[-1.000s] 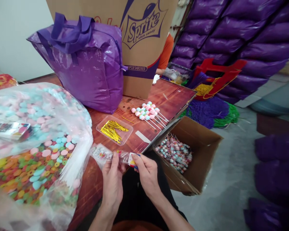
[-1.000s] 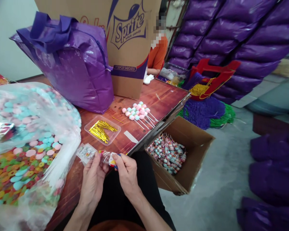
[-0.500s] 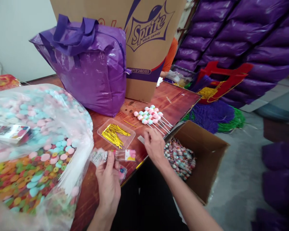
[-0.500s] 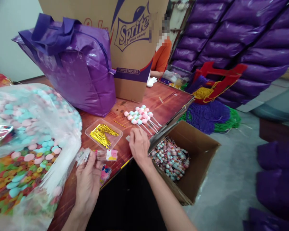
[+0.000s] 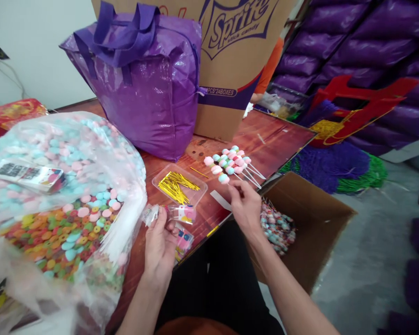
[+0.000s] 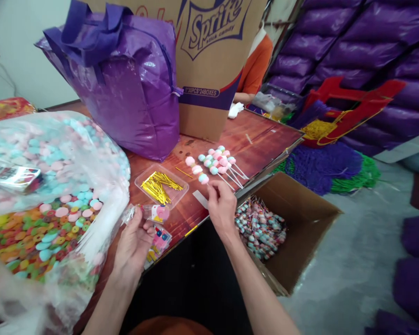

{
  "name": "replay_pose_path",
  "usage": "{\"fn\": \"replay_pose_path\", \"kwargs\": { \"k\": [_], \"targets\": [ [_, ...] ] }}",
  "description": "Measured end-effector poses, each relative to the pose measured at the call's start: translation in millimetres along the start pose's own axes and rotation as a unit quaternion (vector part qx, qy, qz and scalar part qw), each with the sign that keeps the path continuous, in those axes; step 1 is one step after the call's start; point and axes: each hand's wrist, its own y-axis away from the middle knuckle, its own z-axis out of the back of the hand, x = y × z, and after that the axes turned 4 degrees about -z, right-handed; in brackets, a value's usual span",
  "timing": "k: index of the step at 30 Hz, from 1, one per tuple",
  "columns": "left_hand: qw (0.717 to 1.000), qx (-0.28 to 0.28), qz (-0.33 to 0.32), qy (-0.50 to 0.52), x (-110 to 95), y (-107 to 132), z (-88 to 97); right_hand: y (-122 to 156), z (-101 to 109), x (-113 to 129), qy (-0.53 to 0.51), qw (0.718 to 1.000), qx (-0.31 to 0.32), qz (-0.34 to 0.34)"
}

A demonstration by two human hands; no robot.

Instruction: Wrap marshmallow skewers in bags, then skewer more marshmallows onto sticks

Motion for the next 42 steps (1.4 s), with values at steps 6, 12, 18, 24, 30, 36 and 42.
{"fn": "replay_pose_path", "kwargs": {
  "k": [6, 12, 18, 24, 30, 36, 42],
  "targets": [
    [1.000, -0.012, 0.017, 0.010, -5, -1, 3.9, 78, 49, 32, -0.164, 0.985, 0.057, -0.020],
    [0.999, -0.019, 0.029, 0.009, -3, 5, 4.2, 105, 66, 32, -0.132, 0.988, 0.072, 0.038],
    [1.000, -0.011, 0.017, -0.002, -2, 6, 11.3, 103, 76, 23, -0.084, 0.985, 0.089, 0.121],
    [0.996, 0.012, -0.070, -0.058, -2, 3, 13.7, 100, 80, 23, -0.073, 0.976, 0.133, 0.157],
    [0.982, 0.081, -0.127, -0.114, 4, 8, 13.2, 104, 67, 26, -0.110, 0.975, 0.164, 0.101],
    [0.971, 0.122, -0.149, -0.138, 18, 10, 17.4, 111, 55, 31, -0.135, 0.972, 0.182, 0.055],
    [0.975, 0.148, -0.104, -0.129, 21, 14, 13.2, 117, 48, 29, -0.117, 0.977, 0.172, 0.045]
  ]
}}
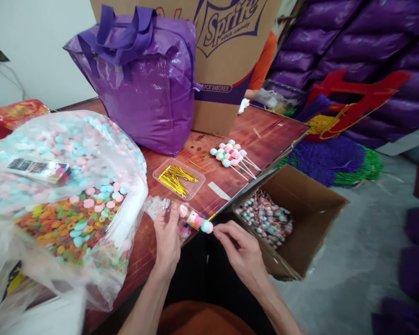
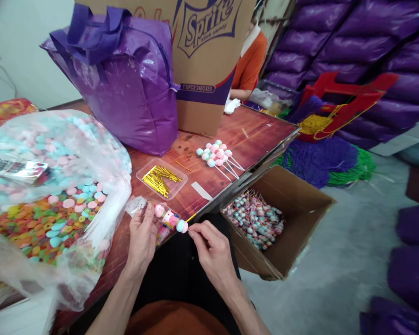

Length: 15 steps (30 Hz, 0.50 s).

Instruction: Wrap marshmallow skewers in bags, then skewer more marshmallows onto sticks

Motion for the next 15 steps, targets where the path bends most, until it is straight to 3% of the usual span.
{"fn": "replay_pose_path", "kwargs": {
  "k": [9, 12, 15],
  "targets": [
    [0.995, 0.051, 0.047, -0.071, 18, 16, 1.0, 1, -34, 7, -0.012, 0.999, -0.043, -0.017],
    [0.996, 0.051, 0.058, -0.055, 14, 16, -1.1, 0, -41, 10, -0.018, 0.998, -0.048, -0.022],
    [0.997, 0.034, 0.072, -0.024, 6, 10, -1.1, 3, -36, 10, -0.017, 0.999, -0.012, -0.036]
  ]
}}
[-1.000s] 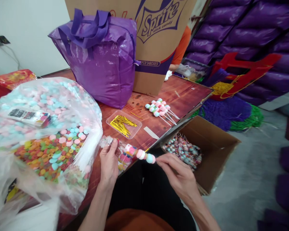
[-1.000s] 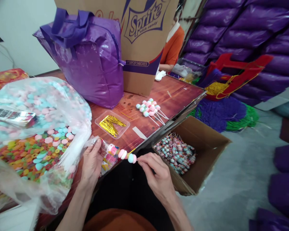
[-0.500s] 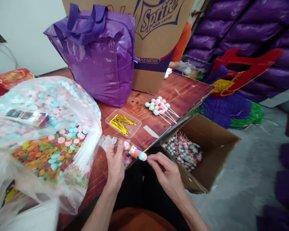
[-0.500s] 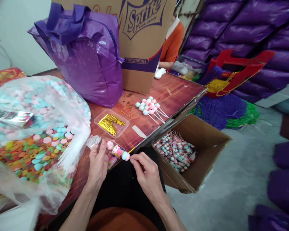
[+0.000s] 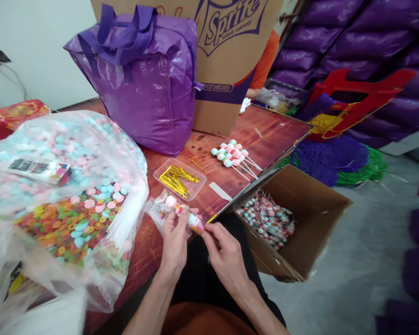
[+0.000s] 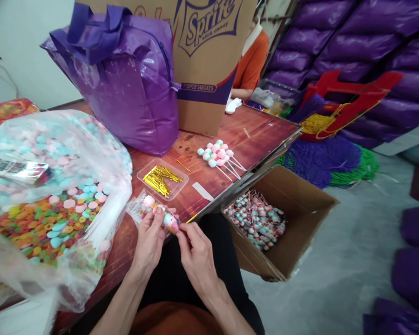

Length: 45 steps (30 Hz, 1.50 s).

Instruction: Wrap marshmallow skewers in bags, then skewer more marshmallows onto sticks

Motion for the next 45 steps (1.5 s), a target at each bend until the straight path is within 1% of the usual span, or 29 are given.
{"fn": "replay_pose_path", "kwargs": {
  "k": [3, 5, 6, 9, 13, 16, 19, 24, 28, 30, 33, 34, 35, 38, 39, 41, 45],
  "targets": [
    [1.000, -0.013, -0.015, 0.010, -4, -4, 3.1, 5, 11, -2, -0.008, 0.996, 0.058, -0.070],
    [1.000, 0.000, -0.010, -0.003, -3, -3, 4.3, 8, 17, -2, -0.021, 0.989, 0.084, -0.118],
    [1.000, 0.011, -0.001, -0.008, -1, -1, 4.4, 9, 18, -1, -0.024, 0.987, 0.088, -0.129],
    [0.999, 0.024, 0.020, -0.008, 2, 4, 3.2, 9, 15, 3, -0.028, 0.990, 0.076, -0.114],
    [1.000, 0.026, 0.011, -0.006, 1, 7, 3.2, 7, 4, 9, -0.050, 0.993, 0.057, -0.095],
    [0.999, 0.031, 0.007, -0.010, 1, 7, 5.7, 7, -4, 11, -0.068, 0.991, 0.055, -0.102],
    [0.999, 0.024, 0.013, -0.018, 1, 9, 7.3, 5, -10, 13, -0.086, 0.989, 0.059, -0.109],
    [1.000, 0.019, 0.015, 0.017, -3, 11, 4.3, 1, -19, 14, -0.114, 0.985, 0.071, -0.109],
    [0.999, 0.035, 0.026, 0.019, -1, 13, 4.9, -2, -27, 15, -0.145, 0.980, 0.036, -0.131],
    [0.999, 0.031, 0.004, -0.010, 4, 16, 6.8, -4, -30, 18, -0.163, 0.976, 0.023, -0.145],
    [0.996, 0.025, -0.046, -0.066, 9, 20, 8.8, -8, -31, 22, -0.187, 0.969, 0.046, -0.157],
    [0.996, 0.029, -0.048, -0.067, 8, 21, 9.0, -8, -31, 23, -0.200, 0.964, 0.056, -0.165],
    [0.997, 0.039, -0.037, -0.054, 6, 21, 8.9, -9, -30, 22, -0.217, 0.958, 0.062, -0.177],
    [0.996, 0.073, 0.028, 0.030, -7, 20, 9.6, -7, -29, 20, -0.296, 0.929, 0.071, -0.211],
    [0.994, 0.083, 0.044, 0.052, -11, 19, 10.5, -6, -29, 20, -0.326, 0.915, 0.079, -0.223],
    [0.991, 0.097, 0.056, 0.072, -19, 18, 13.2, -4, -30, 23, -0.382, 0.885, 0.096, -0.248],
    [0.989, 0.117, 0.043, 0.077, -26, 18, 17.3, -2, -31, 35, -0.470, 0.823, 0.128, -0.293]
  ]
}}
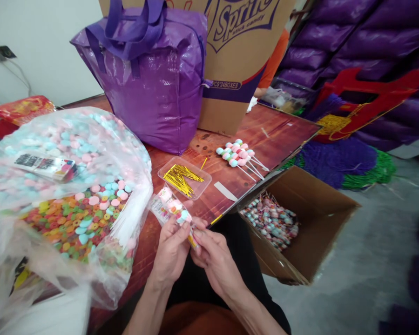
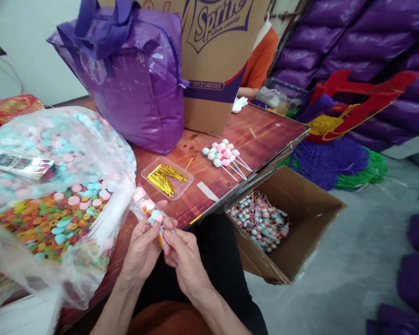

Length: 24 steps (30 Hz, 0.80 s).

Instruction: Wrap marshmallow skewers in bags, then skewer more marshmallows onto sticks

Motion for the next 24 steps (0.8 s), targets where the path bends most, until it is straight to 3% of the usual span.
{"fn": "replay_pose_path", "kwargs": {
  "k": [4, 10, 12, 15, 17, 19, 22, 24],
  "targets": [
    [1.000, 0.025, 0.006, -0.001, 0, 4, 0.6, 3, -5, 4, -0.058, 0.998, 0.021, -0.029],
    [0.998, 0.046, 0.036, 0.012, 1, 8, 12.2, 5, -6, 10, -0.062, 0.993, 0.073, -0.071],
    [0.999, 0.031, 0.011, 0.022, -1, 6, 14.4, 2, -7, 14, 0.002, 0.993, 0.085, -0.081],
    [0.999, 0.006, -0.035, 0.026, -6, 2, 12.6, -5, -7, 28, 0.210, 0.971, 0.108, -0.022],
    [0.997, -0.012, -0.076, 0.015, -11, -1, 10.2, -12, -7, 43, 0.356, 0.926, 0.123, 0.042],
    [0.992, -0.031, -0.119, -0.006, -16, -4, 9.0, -24, -9, 59, 0.486, 0.861, 0.109, 0.105],
    [0.988, -0.056, -0.140, -0.039, -18, -6, 10.3, -50, -15, 77, 0.646, 0.742, 0.029, 0.180],
    [0.988, -0.067, -0.131, -0.046, -16, -6, 12.5, -72, -21, 84, 0.726, 0.659, -0.056, 0.186]
  ]
}}
